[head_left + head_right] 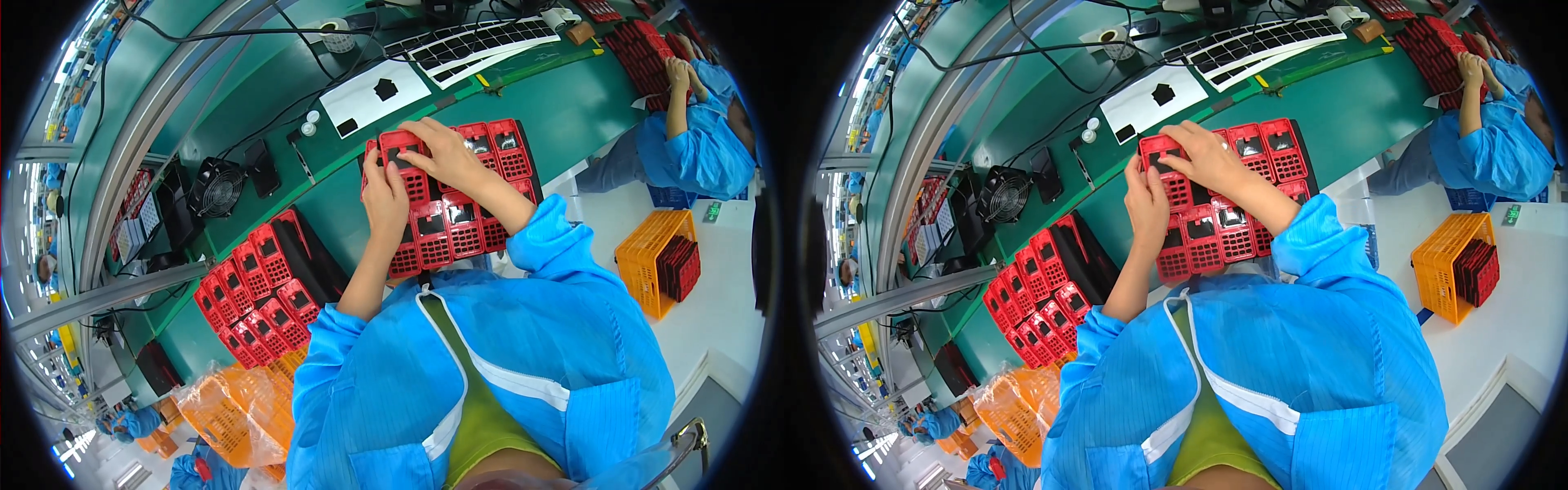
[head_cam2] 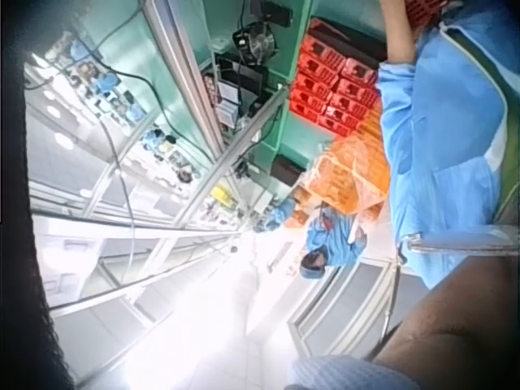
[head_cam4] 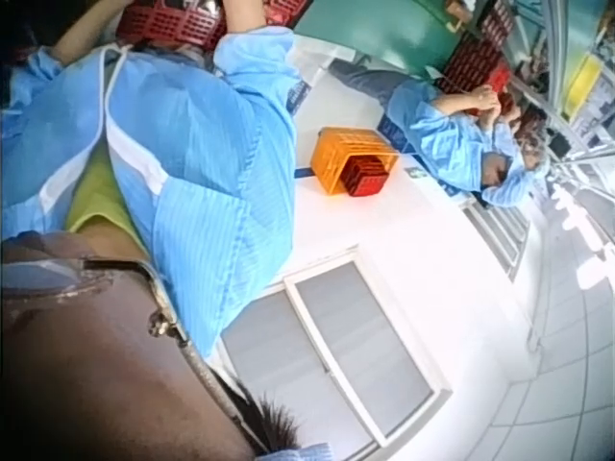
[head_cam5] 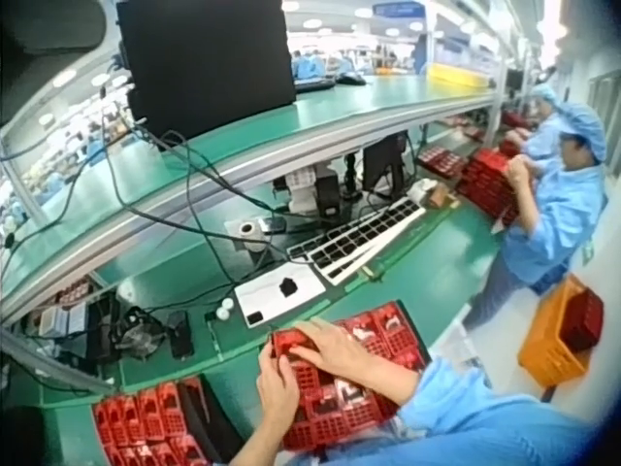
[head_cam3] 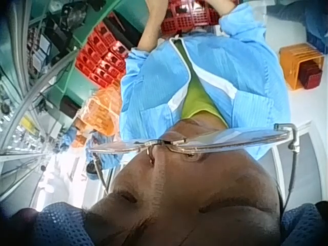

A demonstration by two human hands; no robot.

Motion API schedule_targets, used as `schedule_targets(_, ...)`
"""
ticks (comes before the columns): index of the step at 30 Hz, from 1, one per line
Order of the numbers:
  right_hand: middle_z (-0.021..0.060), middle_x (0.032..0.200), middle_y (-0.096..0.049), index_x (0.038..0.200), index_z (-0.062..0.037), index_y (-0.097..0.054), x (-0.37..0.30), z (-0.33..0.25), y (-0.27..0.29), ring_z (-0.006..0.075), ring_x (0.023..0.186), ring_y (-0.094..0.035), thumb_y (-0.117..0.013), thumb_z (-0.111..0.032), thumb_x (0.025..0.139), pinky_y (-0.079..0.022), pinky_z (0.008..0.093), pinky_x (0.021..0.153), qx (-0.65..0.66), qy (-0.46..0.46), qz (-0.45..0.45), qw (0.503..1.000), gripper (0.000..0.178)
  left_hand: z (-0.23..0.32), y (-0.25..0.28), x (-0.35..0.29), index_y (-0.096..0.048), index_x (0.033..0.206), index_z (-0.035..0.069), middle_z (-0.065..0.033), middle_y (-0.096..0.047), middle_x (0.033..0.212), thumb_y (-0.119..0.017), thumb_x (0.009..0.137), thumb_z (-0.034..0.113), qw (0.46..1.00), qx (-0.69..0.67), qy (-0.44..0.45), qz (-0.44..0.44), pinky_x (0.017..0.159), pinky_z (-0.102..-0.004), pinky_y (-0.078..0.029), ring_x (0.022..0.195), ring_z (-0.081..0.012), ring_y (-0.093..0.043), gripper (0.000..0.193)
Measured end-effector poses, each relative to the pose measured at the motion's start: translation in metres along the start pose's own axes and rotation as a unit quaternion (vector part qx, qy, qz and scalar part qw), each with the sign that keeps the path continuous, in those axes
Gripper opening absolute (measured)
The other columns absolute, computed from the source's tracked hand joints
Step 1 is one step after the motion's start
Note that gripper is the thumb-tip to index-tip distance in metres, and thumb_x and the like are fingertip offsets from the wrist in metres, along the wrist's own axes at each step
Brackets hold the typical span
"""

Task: The person assembles electronic components into plastic housings by hand, then organizes the assembled units into red plastic trays.

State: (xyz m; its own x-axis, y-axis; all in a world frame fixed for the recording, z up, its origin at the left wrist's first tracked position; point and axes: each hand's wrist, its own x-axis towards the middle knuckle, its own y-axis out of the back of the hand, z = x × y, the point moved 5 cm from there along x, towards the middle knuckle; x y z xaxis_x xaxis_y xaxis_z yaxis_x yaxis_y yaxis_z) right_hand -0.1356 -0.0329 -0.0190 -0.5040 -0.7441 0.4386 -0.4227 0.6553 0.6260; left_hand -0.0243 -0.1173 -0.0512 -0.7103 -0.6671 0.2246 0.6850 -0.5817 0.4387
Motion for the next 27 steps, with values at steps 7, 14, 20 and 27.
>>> schedule_targets(7,0.0115,0.105,-0.059,0.130,-0.0101,-0.043,-0.010,-0.009,0.001,0.0200,0.090,-0.062,-0.071,-0.007,0.071,-0.049,0.0307,0.079,0.217,-0.166,-0.054,0.960,0.065,0.021,0.004,-0.008,-0.030,0.129,-0.003,-0.0182,-0.062,0.079,-0.040,0.095,0.016,0.999,-0.020,-0.028,0.002,0.065,-0.0397,-0.047,0.073,-0.0333,-0.062,0.041)
schedule_targets(14,0.0111,0.112,-0.057,0.127,-0.0071,-0.044,-0.020,-0.017,-0.009,0.0182,0.102,-0.057,-0.067,-0.005,0.075,-0.047,0.0289,0.086,0.232,-0.196,0.034,0.952,0.057,0.019,0.007,-0.006,-0.034,0.127,-0.002,-0.0210,-0.062,0.091,-0.040,0.095,0.016,0.997,-0.063,0.041,-0.012,0.069,-0.0368,-0.048,0.080,-0.0296,-0.064,0.037)
schedule_targets(20,0.0093,0.101,-0.059,0.117,0.0021,-0.047,-0.032,0.000,-0.034,0.0125,0.092,-0.059,-0.054,0.006,0.079,-0.049,0.0248,0.079,0.536,-0.309,0.072,0.782,0.039,0.019,0.014,-0.001,-0.044,0.118,0.000,-0.0218,-0.063,0.094,-0.043,0.093,0.014,0.999,-0.004,0.035,0.012,0.071,-0.0395,-0.048,0.085,-0.0361,-0.063,0.028)
schedule_targets(27,0.0088,0.106,-0.059,0.114,0.0013,-0.046,-0.043,-0.009,-0.044,0.0137,0.096,-0.058,-0.056,0.006,0.079,-0.046,0.0252,0.085,0.549,-0.308,0.104,0.770,0.037,0.020,0.013,-0.002,-0.043,0.118,0.000,-0.0238,-0.063,0.087,-0.042,0.093,0.015,0.998,0.052,0.024,0.001,0.066,-0.0450,-0.047,0.080,-0.0403,-0.062,0.029)
